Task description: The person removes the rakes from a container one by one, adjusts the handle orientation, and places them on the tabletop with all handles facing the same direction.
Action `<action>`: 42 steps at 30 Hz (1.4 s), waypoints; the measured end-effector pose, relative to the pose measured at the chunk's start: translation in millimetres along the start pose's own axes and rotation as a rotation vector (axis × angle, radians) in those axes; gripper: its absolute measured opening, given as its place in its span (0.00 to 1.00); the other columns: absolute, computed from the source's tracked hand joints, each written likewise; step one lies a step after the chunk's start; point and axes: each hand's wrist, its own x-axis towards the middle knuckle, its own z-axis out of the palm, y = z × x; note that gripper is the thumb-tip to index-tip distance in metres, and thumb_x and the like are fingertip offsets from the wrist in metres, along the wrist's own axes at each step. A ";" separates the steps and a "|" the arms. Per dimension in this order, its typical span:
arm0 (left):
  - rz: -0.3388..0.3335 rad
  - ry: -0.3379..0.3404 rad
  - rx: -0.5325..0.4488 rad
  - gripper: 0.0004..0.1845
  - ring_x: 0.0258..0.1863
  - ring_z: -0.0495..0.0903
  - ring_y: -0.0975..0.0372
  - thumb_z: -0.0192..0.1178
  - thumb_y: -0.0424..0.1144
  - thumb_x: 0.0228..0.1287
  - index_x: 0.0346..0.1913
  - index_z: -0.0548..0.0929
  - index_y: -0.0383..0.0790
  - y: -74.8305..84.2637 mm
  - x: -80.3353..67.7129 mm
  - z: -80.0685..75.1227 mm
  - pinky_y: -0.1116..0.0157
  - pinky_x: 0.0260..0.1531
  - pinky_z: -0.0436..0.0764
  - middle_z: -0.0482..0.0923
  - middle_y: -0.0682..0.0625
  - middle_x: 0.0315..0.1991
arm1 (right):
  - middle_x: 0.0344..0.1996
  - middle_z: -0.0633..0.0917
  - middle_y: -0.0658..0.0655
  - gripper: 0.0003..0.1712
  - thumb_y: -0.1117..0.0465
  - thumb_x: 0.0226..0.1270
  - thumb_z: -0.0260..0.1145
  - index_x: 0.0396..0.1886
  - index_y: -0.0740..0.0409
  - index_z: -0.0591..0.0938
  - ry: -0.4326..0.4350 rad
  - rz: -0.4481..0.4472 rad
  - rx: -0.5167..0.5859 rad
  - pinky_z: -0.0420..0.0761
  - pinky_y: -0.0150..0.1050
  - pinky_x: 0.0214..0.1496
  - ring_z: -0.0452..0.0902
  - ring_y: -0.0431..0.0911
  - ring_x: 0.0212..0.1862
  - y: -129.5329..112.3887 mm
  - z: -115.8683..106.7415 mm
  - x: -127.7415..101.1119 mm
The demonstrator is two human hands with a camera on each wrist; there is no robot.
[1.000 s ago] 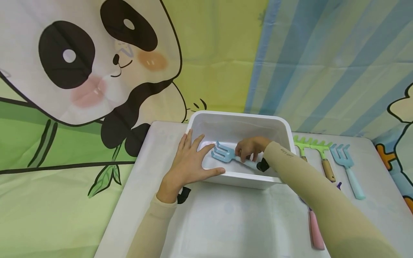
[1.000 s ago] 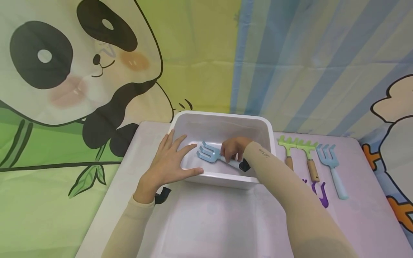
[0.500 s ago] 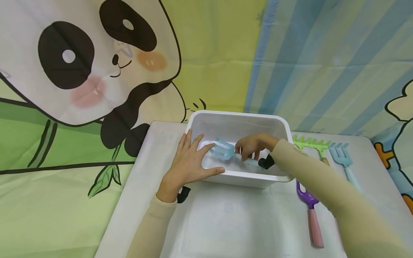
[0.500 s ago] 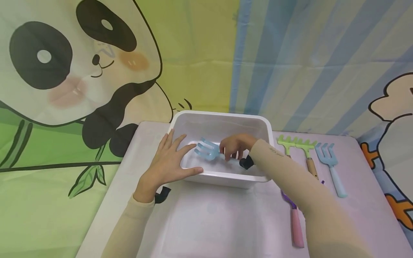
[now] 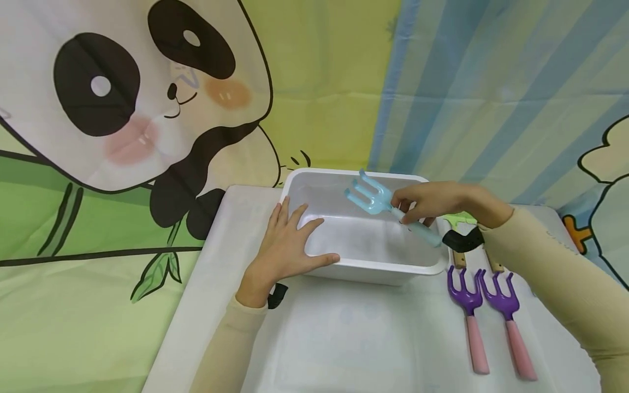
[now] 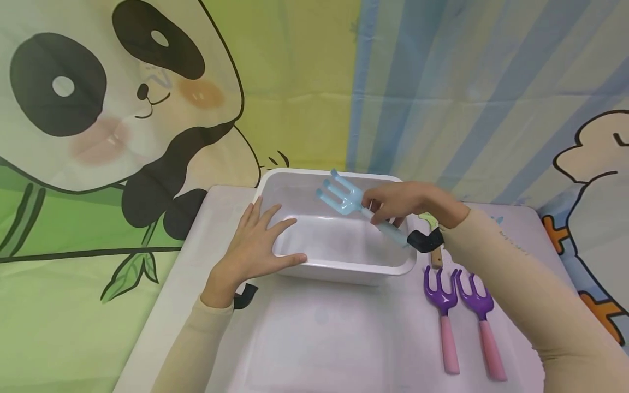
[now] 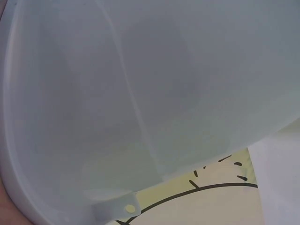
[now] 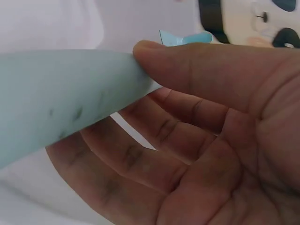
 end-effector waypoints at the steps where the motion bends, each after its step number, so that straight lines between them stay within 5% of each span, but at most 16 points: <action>1: -0.002 0.001 0.004 0.52 0.76 0.38 0.38 0.41 0.87 0.49 0.67 0.77 0.57 -0.3 -0.1 -0.1 0.47 0.73 0.33 0.61 0.41 0.73 | 0.50 0.77 0.62 0.16 0.65 0.75 0.61 0.58 0.62 0.71 0.009 -0.013 0.004 0.83 0.46 0.44 0.76 0.52 0.46 -1.1 -1.8 -4.7; 12: 0.002 -0.017 0.001 0.52 0.76 0.37 0.38 0.40 0.87 0.49 0.67 0.77 0.56 0.2 2.5 1.7 0.47 0.73 0.33 0.60 0.41 0.74 | 0.51 0.75 0.63 0.17 0.65 0.76 0.60 0.60 0.63 0.70 0.087 -0.061 0.007 0.83 0.46 0.46 0.75 0.55 0.48 7.2 -7.9 -53.8; 27: 0.005 -0.027 0.007 0.52 0.76 0.37 0.37 0.41 0.87 0.49 0.68 0.77 0.56 1.7 2.9 2.2 0.47 0.73 0.33 0.60 0.41 0.74 | 0.51 0.75 0.68 0.17 0.64 0.78 0.58 0.59 0.68 0.68 0.224 -0.143 0.100 0.85 0.43 0.44 0.82 0.51 0.47 91.9 31.6 -108.4; 37: 0.013 -0.012 0.000 0.52 0.76 0.37 0.37 0.41 0.87 0.49 0.67 0.77 0.55 0.5 0.5 2.6 0.47 0.73 0.34 0.60 0.41 0.74 | 0.52 0.72 0.68 0.32 0.61 0.76 0.60 0.66 0.77 0.59 0.361 0.104 0.207 0.85 0.51 0.44 0.78 0.52 0.46 171.0 76.5 -134.1; 42: 0.018 0.002 0.006 0.52 0.76 0.38 0.37 0.41 0.87 0.50 0.67 0.77 0.55 -0.4 -0.9 3.1 0.46 0.73 0.35 0.61 0.41 0.73 | 0.50 0.72 0.68 0.30 0.62 0.76 0.59 0.64 0.79 0.58 0.402 0.180 0.256 0.83 0.58 0.45 0.77 0.55 0.47 209.2 91.4 -148.8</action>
